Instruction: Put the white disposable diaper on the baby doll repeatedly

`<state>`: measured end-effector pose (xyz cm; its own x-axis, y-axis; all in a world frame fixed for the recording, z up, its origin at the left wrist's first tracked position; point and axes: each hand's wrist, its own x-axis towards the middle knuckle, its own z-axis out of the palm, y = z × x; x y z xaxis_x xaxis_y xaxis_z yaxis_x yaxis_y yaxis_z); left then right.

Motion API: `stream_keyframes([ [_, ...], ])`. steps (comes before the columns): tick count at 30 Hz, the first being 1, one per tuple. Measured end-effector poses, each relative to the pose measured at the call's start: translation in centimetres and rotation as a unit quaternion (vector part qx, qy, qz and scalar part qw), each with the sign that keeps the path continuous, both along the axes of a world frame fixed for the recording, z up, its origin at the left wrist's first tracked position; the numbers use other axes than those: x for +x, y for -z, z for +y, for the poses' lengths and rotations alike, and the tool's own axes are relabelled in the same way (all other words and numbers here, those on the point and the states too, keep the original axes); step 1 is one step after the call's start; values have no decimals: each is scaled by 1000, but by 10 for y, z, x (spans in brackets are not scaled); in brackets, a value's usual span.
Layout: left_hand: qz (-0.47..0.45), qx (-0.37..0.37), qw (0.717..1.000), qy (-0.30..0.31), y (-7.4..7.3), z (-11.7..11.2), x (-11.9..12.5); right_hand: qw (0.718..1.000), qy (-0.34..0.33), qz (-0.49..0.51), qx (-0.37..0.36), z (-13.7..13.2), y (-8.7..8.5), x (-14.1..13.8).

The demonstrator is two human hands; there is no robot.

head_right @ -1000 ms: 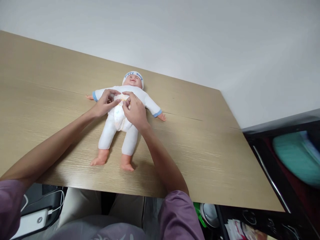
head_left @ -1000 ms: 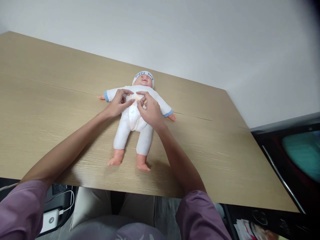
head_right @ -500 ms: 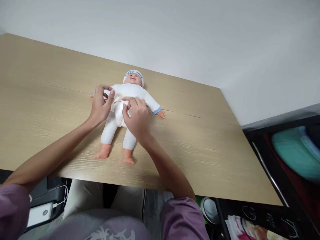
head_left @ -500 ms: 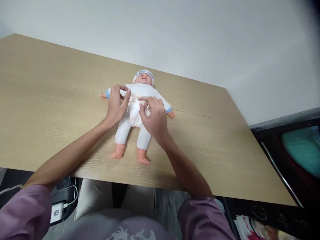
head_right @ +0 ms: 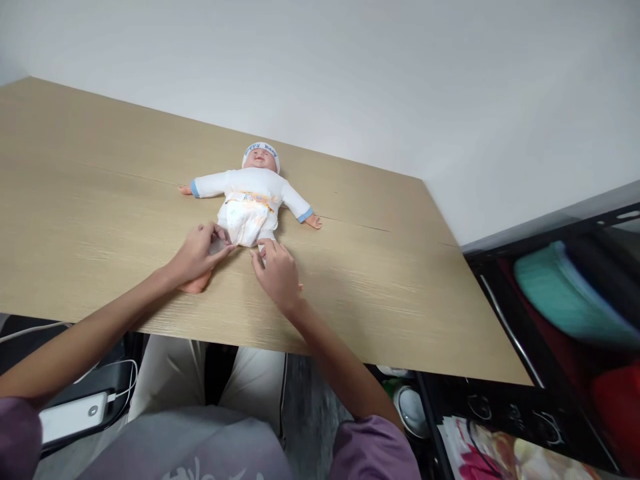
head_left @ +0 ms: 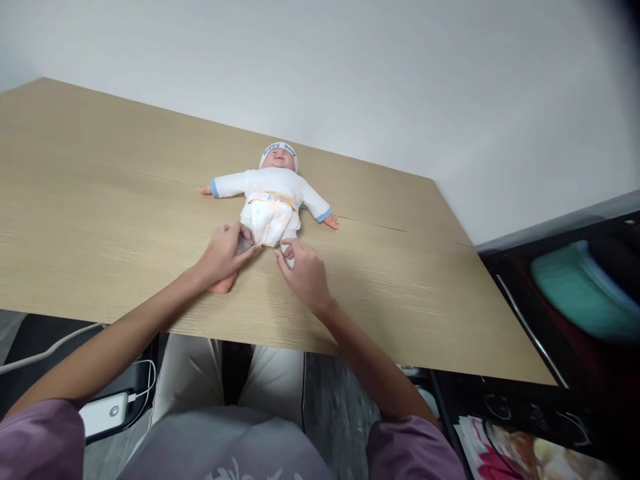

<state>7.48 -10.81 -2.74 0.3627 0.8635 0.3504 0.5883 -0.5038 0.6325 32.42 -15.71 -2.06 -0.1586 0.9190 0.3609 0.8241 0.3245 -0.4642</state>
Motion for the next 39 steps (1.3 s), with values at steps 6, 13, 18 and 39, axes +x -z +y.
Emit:
stream_keyframes([
  [6, 5, -21, 1000, -8, 0, 21, 14, 999, 18, -27, 0, 18, 8, -15],
  [13, -23, 0, 1000, 4, 3, 19, 11, 1000, 16, -6, 18, 12, 9, -20],
  [18, -48, 2, 998, 34, -2, 18, 9, 999, -1, 17, 27, 10, 7, -23],
  [39, -263, -187, 945, -42, 8, 24, 11, 975, 89, 200, -29, 25, 7, -4],
])
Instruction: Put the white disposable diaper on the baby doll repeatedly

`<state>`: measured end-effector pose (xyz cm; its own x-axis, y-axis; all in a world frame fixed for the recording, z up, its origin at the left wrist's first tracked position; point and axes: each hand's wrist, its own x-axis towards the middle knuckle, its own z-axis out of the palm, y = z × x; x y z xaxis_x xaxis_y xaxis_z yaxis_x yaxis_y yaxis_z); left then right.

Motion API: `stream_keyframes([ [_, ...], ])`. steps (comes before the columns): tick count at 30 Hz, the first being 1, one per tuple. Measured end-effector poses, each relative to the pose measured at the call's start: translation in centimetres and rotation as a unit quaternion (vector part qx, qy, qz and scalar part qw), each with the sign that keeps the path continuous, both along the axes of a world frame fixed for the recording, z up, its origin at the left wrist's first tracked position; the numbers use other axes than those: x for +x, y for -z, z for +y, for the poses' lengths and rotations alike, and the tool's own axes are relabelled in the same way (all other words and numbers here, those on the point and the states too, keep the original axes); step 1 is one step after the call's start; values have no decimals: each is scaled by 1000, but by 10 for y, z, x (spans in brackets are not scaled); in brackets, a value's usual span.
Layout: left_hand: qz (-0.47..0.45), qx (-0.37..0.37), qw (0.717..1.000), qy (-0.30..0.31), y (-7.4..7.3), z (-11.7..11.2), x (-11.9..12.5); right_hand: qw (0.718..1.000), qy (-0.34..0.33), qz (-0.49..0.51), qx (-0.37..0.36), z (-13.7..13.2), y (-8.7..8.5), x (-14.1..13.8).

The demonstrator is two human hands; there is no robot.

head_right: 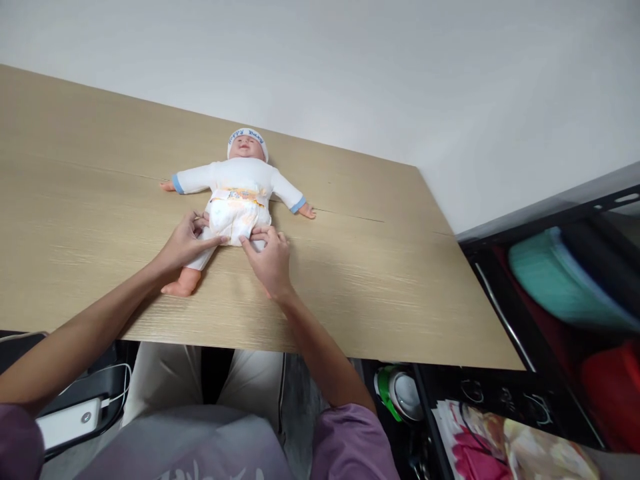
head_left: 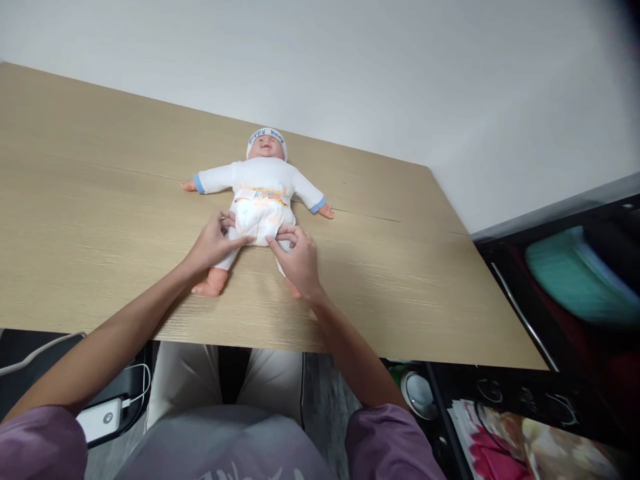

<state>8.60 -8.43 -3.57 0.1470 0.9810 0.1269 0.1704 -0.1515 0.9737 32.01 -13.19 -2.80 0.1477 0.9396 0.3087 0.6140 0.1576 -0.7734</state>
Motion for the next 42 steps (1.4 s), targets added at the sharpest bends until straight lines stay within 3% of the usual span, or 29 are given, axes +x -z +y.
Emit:
stream_keyframes([
  [4, 99, 21, 994, 31, -9, -3, 1, 1000, -7, -26, -13, -1, -2, -4],
  [6, 102, 19, 993, 55, -12, -1, 1, 999, -20, -47, -15, -1, -2, -6],
  [9, 55, -7, 995, 82, -11, 3, -1, 998, -28, -52, -15, 2, -1, -6],
  [17, -122, -141, 978, 99, -11, 8, -3, 995, -47, 66, -53, 9, 4, 3],
  [23, -175, -173, 966, 74, -10, 10, -4, 1000, 2, 9, 9, 2, 1, -2],
  [26, -183, -166, 966, 73, -8, 11, -4, 997, 40, -43, 57, 2, 4, -3],
  [29, -181, -155, 968, 73, -7, 12, -3, 996, 46, -57, 55, 6, 9, 0],
  [33, -156, -130, 977, 65, -5, 10, -10, 997, -6, -58, 60, 6, 15, 11],
  [36, -124, -111, 984, 56, 0, 11, -23, 996, -63, -3, 58, 2, 18, 24],
  [39, -77, -55, 995, 42, 7, 23, -36, 991, -99, 77, 39, 6, 17, 37],
  [42, -18, 69, 997, -30, 12, 48, -43, 994, -47, 84, 54, 28, 16, 51],
])
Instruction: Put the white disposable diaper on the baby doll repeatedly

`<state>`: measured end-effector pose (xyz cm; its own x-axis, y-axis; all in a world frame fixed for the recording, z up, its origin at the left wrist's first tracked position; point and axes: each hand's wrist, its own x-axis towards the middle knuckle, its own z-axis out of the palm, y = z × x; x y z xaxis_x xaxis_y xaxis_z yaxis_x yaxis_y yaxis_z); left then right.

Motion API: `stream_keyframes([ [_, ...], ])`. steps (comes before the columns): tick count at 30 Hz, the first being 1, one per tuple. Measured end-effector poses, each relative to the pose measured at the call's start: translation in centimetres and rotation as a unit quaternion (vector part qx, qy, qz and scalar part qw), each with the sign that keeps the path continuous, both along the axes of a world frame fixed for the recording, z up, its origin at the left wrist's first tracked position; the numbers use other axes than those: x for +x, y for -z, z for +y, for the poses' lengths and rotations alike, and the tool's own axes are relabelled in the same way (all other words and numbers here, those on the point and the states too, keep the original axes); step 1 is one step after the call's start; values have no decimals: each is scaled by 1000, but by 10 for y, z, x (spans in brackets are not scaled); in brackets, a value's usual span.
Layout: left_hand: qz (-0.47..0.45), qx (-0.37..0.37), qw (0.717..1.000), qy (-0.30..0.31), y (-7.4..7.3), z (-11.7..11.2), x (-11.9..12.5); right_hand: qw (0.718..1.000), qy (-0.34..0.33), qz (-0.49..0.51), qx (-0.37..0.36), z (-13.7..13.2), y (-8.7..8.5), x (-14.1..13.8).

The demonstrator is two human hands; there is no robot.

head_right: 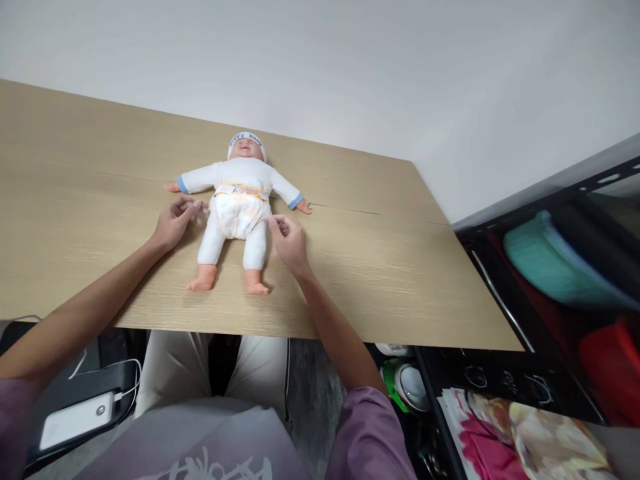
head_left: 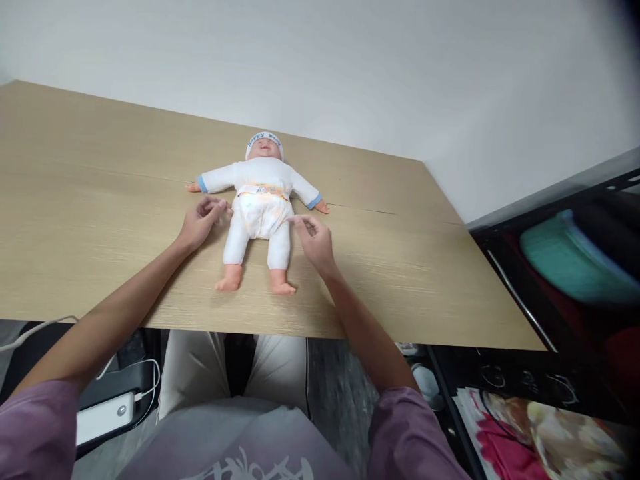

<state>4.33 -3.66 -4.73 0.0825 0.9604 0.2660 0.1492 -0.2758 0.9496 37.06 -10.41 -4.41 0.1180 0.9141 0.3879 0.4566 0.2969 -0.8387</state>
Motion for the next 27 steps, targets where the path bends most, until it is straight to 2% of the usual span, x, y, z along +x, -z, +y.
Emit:
stream_keyframes([
  [1, 37, 51, 997, -44, 1, 10, -1, 999, 41, -28, 20, 12, 0, 5],
  [3, 149, 138, 971, -128, 2, 31, -4, 983, 126, -116, 67, 39, 3, 15],
  [4, 211, 164, 951, -154, 2, 41, -5, 971, 156, -162, 82, 53, 5, 20],
  [6, 313, 180, 919, -159, 3, 59, -9, 952, 174, -239, 80, 79, 11, 29],
  [9, 388, 175, 896, -127, 4, 78, -11, 940, 142, -306, 44, 107, 20, 38],
  [12, 442, 156, 874, -126, 1, 91, -4, 935, 124, -331, 16, 126, 21, 39],
  [15, 493, 95, 854, -139, -11, 96, 12, 936, 100, -337, -28, 138, 11, 29],
  [17, 502, 34, 853, -137, -25, 91, 22, 941, 86, -324, -55, 141, 1, 20],
  [20, 472, -43, 871, -127, -49, 61, 30, 951, 87, -291, -63, 129, -20, 15],
  [22, 431, -67, 891, -124, -63, 21, 29, 958, 76, -271, -48, 108, -37, 19],
  [25, 376, -50, 918, -116, -73, -67, 21, 968, 18, -250, -10, 57, -65, 33],
  [27, 364, -14, 926, -96, -68, -138, 14, 969, -31, -242, 26, 9, -86, 42],
])
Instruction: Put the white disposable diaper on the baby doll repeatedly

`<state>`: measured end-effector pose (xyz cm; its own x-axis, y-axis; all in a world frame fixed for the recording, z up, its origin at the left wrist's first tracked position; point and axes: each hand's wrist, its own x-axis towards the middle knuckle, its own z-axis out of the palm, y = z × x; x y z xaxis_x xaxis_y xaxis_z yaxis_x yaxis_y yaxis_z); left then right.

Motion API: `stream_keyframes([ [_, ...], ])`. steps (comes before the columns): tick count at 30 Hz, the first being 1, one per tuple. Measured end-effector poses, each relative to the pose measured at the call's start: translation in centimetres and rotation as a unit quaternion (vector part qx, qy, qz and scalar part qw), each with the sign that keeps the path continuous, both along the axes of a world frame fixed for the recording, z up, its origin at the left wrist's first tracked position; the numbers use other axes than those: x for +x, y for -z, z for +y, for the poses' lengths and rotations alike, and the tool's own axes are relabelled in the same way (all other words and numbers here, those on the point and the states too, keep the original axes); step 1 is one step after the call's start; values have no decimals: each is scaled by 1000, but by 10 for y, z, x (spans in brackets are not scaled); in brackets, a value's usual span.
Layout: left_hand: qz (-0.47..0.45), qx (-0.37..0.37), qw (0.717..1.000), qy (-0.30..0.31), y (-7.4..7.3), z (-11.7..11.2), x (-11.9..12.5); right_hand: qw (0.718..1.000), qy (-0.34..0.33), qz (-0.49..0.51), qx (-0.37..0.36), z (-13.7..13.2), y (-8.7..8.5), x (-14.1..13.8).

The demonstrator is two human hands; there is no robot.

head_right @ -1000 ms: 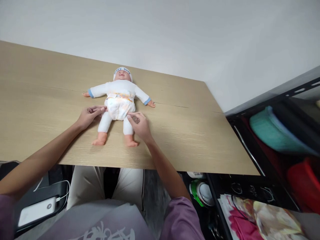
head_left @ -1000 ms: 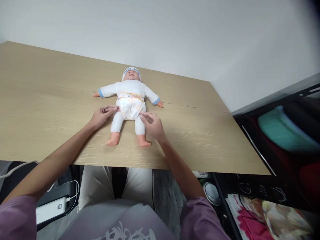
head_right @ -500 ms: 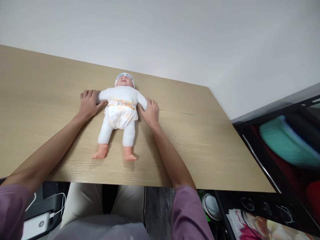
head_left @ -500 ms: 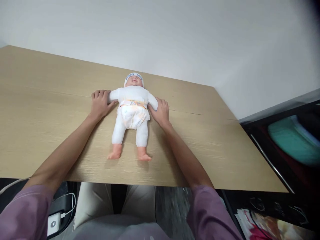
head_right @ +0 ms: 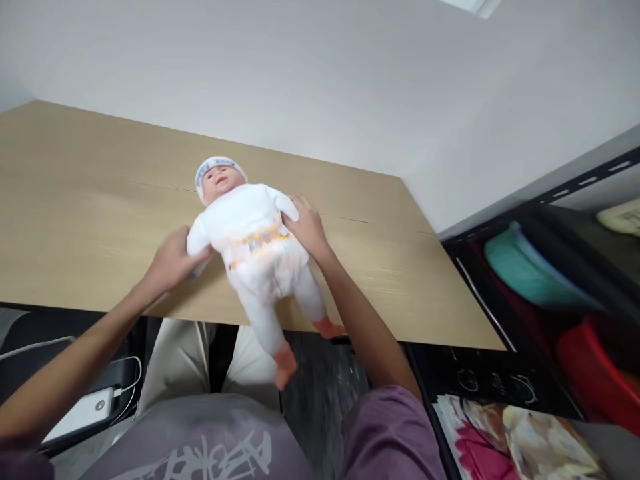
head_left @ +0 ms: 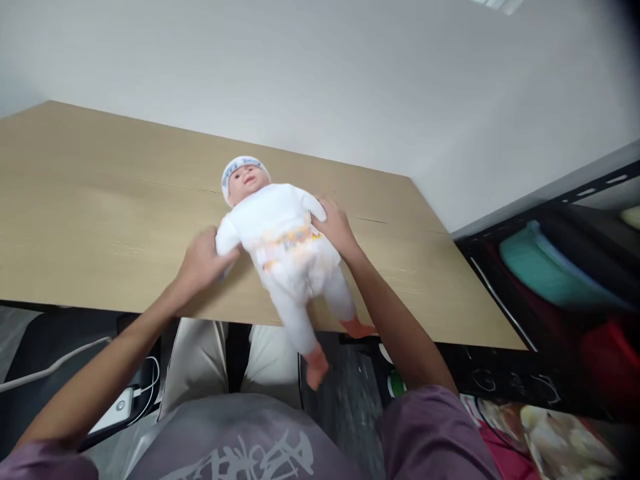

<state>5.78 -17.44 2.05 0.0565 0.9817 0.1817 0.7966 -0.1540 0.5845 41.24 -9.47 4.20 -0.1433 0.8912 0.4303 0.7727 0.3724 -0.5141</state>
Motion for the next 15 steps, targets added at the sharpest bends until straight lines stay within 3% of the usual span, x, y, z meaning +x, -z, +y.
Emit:
stream_keyframes([
  [4, -52, -11, 995, 86, 39, -143, -12, 994, -105, -21, 30, -110, -28, 3],
  [6, -91, -48, 987, 125, 68, -206, -18, 991, -121, -49, 21, -164, -26, -5],
  [8, -106, -100, 983, 108, 97, -258, -25, 991, -113, -72, 9, -209, -12, -19],
  [11, -102, -155, 981, 61, 129, -308, -39, 991, -115, -56, -30, -256, 25, -43],
  [15, -102, -210, 972, 27, 147, -328, -57, 992, -93, 6, -84, -280, 76, -73],
])
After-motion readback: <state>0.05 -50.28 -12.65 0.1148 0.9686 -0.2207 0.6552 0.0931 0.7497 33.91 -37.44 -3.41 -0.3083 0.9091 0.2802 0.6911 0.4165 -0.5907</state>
